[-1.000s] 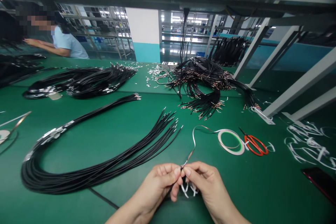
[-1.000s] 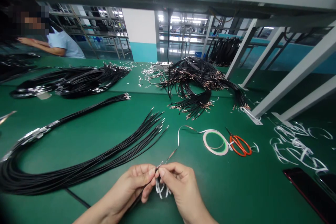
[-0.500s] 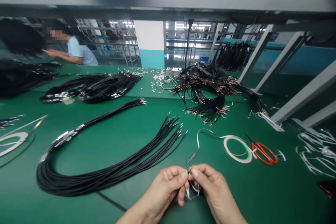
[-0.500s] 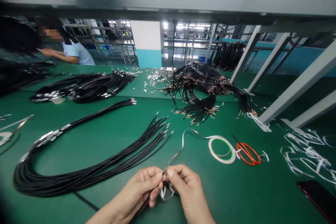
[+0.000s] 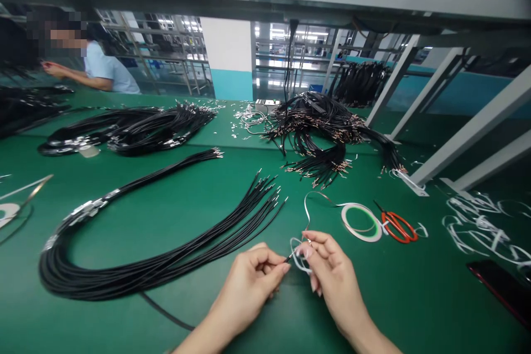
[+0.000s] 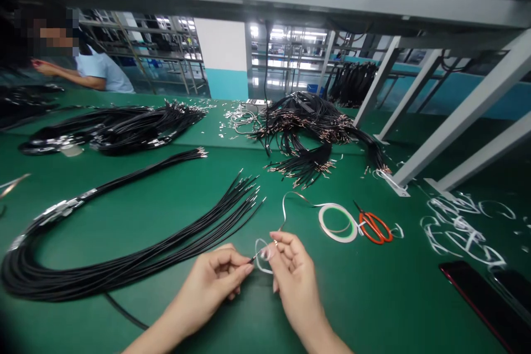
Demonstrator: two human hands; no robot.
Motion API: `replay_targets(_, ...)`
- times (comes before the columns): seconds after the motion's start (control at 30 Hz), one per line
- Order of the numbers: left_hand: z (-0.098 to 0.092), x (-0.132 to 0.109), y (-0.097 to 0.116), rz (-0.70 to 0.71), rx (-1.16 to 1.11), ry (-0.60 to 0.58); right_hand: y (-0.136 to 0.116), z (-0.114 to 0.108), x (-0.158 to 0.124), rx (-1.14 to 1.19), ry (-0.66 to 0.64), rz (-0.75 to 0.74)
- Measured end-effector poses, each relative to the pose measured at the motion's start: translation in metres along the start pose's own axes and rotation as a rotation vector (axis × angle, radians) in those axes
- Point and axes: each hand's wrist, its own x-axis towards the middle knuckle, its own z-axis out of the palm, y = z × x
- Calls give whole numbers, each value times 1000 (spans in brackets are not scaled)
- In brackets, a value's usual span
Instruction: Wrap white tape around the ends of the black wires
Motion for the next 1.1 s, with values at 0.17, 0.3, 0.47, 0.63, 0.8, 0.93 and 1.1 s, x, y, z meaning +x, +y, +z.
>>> replay_targets(0.17, 2, 0, 0, 15, 50, -17, 3, 9, -6, 56, -58, -7)
replay_targets(0.3, 5, 0, -4, 7, -18, -14, 9, 11, -4, 95, -47, -59)
replay_targets(0.47, 7, 0, -13, -20, -98, -92, 24, 11, -3, 86, -39, -113)
replay_targets(0.63, 0, 1, -21, 9, 47, -147, 25, 1, 3, 21, 97, -212)
replay_targets(0.8, 15, -26, -19, 34, 246, -351, 31, -21, 15, 22, 293, -329)
replay_targets(0.93, 16, -75, 9, 192, 432, -299, 46, -32, 21, 67, 270, -332)
replay_targets(1.1, -32, -155, 55, 307, 416, 373, 48, -32, 21, 38, 211, -298)
